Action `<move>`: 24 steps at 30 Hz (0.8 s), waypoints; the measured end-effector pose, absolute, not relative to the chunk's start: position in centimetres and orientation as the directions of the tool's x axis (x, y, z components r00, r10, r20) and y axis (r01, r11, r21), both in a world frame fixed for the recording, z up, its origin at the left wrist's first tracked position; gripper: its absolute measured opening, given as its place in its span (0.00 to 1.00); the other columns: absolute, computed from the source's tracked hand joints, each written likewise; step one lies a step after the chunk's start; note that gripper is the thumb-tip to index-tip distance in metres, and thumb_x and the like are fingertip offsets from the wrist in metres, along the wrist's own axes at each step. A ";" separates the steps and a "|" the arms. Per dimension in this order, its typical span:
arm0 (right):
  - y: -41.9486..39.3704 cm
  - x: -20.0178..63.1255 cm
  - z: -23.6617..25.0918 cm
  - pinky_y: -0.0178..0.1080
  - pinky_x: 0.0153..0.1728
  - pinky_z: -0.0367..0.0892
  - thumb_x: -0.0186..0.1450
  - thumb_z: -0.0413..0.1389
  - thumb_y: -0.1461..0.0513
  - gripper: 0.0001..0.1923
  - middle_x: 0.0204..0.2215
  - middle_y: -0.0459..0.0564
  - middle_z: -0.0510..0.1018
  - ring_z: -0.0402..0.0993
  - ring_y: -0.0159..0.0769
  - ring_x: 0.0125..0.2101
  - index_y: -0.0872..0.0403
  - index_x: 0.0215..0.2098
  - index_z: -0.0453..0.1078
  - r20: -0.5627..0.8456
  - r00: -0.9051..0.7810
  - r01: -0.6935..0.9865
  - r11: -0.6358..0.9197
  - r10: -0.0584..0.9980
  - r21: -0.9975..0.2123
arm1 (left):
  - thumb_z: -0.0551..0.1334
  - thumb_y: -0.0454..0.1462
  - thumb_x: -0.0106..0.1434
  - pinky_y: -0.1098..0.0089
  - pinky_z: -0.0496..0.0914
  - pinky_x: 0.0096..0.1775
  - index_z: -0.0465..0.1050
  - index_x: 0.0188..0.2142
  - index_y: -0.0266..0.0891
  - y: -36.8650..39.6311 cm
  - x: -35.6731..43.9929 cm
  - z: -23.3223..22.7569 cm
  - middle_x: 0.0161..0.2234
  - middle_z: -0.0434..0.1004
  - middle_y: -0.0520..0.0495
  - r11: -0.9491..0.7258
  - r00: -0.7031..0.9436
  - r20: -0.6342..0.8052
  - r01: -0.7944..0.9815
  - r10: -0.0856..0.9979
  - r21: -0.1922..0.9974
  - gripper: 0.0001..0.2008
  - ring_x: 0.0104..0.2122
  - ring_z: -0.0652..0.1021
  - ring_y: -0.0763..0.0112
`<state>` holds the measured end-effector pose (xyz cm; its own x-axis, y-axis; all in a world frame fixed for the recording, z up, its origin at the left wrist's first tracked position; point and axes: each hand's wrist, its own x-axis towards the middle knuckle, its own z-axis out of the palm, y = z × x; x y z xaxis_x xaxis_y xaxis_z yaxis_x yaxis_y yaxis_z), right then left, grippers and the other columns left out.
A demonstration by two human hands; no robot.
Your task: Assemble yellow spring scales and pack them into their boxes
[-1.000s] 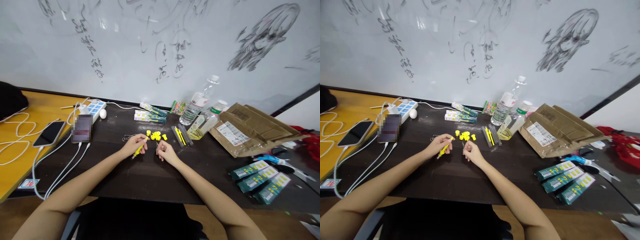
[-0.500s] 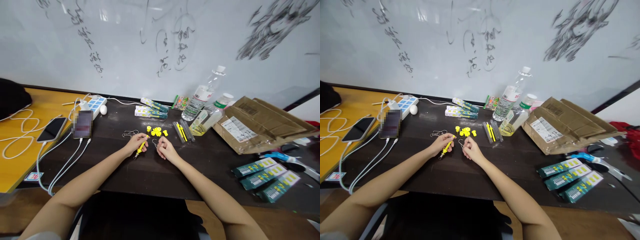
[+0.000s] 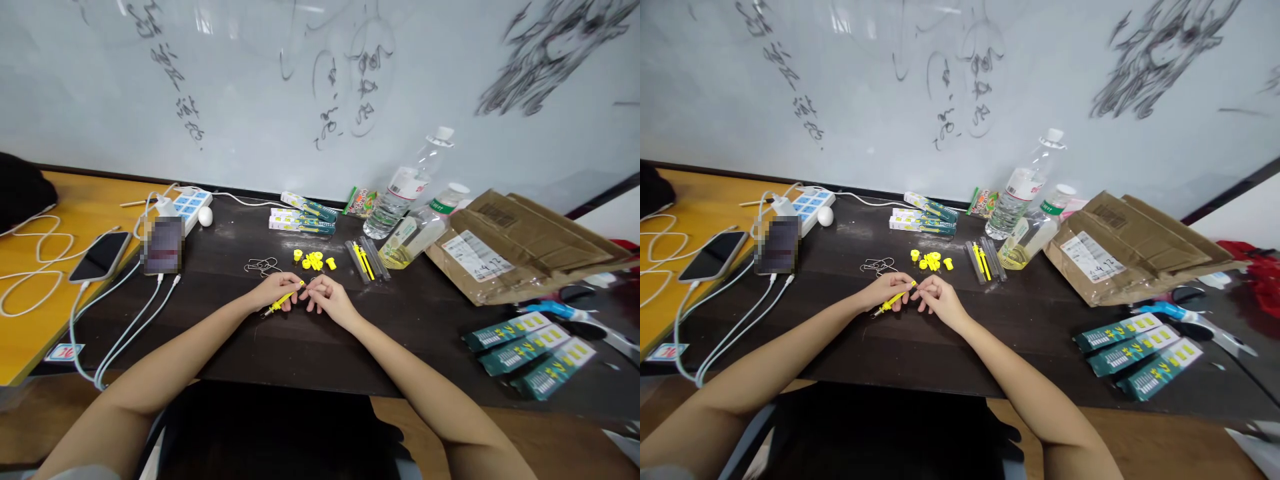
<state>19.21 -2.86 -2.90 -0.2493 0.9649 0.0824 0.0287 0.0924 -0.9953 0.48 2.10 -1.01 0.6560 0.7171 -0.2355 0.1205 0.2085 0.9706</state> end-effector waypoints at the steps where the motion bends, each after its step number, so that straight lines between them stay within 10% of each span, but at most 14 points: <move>1: -2.9 19.2 -2.8 0.28 0.14 0.60 0.59 0.57 0.54 0.13 0.27 0.47 0.79 0.71 0.27 0.16 0.54 0.35 0.63 0.071 -0.226 0.041 0.082 0.971 -0.996 | 0.65 0.47 0.56 0.78 0.66 0.18 0.67 0.38 0.35 2.1 0.5 -1.1 0.19 0.73 0.53 0.199 0.661 -0.231 0.125 0.714 0.972 0.18 0.14 0.73 0.76; 7: -3.2 19.1 -1.7 0.28 0.10 0.48 0.55 0.60 0.52 0.15 0.08 0.36 0.62 0.52 0.22 0.08 0.56 0.31 0.70 0.086 -0.114 0.175 0.105 0.990 -0.979 | 0.61 0.51 0.58 0.80 0.59 0.14 0.61 0.38 0.39 1.6 0.5 -1.7 0.18 0.72 0.55 0.103 0.665 -0.122 0.067 0.737 0.992 0.20 0.11 0.69 0.78; 16: -2.6 19.5 -2.5 0.32 0.18 0.51 0.55 0.61 0.55 0.12 0.11 0.36 0.54 0.49 0.24 0.14 0.55 0.31 0.77 0.188 -0.050 0.239 0.194 0.981 -0.951 | 0.49 0.43 0.64 0.79 0.54 0.16 0.63 0.29 0.37 1.7 1.1 -1.6 0.13 0.51 0.60 0.213 0.577 -0.125 -0.088 0.807 0.973 0.14 0.11 0.55 0.82; 24: -2.2 19.6 -2.4 0.34 0.23 0.61 0.53 0.63 0.54 0.12 0.22 0.44 0.69 0.62 0.27 0.20 0.54 0.30 0.74 0.168 -0.025 0.136 0.170 0.985 -0.976 | 0.59 0.48 0.60 0.77 0.65 0.23 0.65 0.32 0.36 1.7 0.9 -1.4 0.19 0.65 0.56 0.171 0.582 -0.069 -0.123 0.810 0.978 0.16 0.17 0.67 0.81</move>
